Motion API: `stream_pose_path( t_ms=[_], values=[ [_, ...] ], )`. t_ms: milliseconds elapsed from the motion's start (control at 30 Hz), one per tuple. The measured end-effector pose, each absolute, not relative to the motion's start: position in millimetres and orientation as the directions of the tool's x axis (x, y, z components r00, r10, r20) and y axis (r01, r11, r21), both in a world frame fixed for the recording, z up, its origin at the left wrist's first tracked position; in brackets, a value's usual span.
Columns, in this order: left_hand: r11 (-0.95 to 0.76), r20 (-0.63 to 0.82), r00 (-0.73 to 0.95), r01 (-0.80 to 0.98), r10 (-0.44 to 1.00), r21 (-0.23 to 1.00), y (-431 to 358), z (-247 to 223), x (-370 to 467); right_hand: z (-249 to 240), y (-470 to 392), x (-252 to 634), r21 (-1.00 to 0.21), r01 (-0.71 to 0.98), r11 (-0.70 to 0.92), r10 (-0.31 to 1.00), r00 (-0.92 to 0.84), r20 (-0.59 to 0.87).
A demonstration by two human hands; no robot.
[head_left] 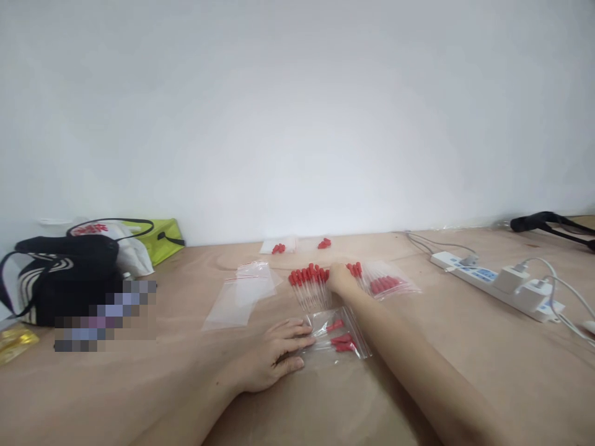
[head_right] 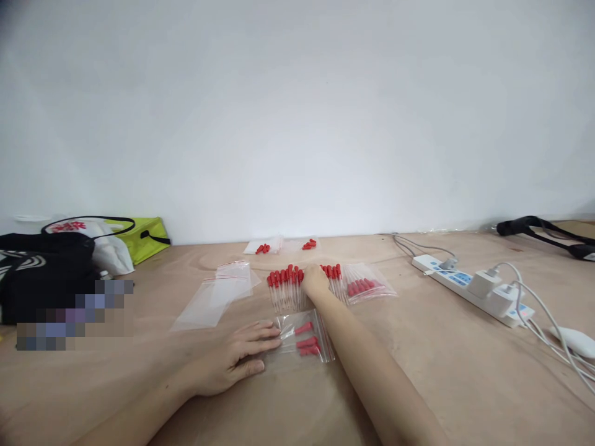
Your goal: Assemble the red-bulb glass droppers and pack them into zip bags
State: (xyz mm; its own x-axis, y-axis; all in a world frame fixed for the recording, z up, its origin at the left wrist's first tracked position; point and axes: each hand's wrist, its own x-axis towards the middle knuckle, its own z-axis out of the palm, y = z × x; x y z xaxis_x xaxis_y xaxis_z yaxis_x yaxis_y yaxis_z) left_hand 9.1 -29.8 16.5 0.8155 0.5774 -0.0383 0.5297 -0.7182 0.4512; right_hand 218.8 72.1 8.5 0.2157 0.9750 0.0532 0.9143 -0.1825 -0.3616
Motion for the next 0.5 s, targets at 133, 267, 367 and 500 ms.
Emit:
stream_pose_path(
  t_ms=[133, 267, 367, 500],
  values=[
    [-0.720, -0.040, 0.817, 0.530, 0.576, 0.449, -30.2, 17.7, 9.3, 6.5, 75.6, 218.9, -0.394, 0.904, -0.163, 0.975, 0.208, 0.074],
    [-0.728, -0.030, 0.822, 0.520, 0.568, 0.446, -29.9, 16.6, 9.0, 2.0, 77.8, 219.1, -0.412, 0.897, -0.158, 0.973, 0.212, 0.090],
    [-0.732, -0.015, 0.823, 0.513, 0.567, 0.449, -29.6, 15.0, 8.5, -2.3, 77.8, 217.2, -0.430, 0.892, -0.141, 0.972, 0.206, 0.110],
    [-0.726, -0.029, 0.820, 0.522, 0.571, 0.448, -30.1, 16.2, 8.7, 1.6, 74.6, 217.2, -0.473, 0.877, -0.080, 0.971, 0.176, 0.164]
  ],
)
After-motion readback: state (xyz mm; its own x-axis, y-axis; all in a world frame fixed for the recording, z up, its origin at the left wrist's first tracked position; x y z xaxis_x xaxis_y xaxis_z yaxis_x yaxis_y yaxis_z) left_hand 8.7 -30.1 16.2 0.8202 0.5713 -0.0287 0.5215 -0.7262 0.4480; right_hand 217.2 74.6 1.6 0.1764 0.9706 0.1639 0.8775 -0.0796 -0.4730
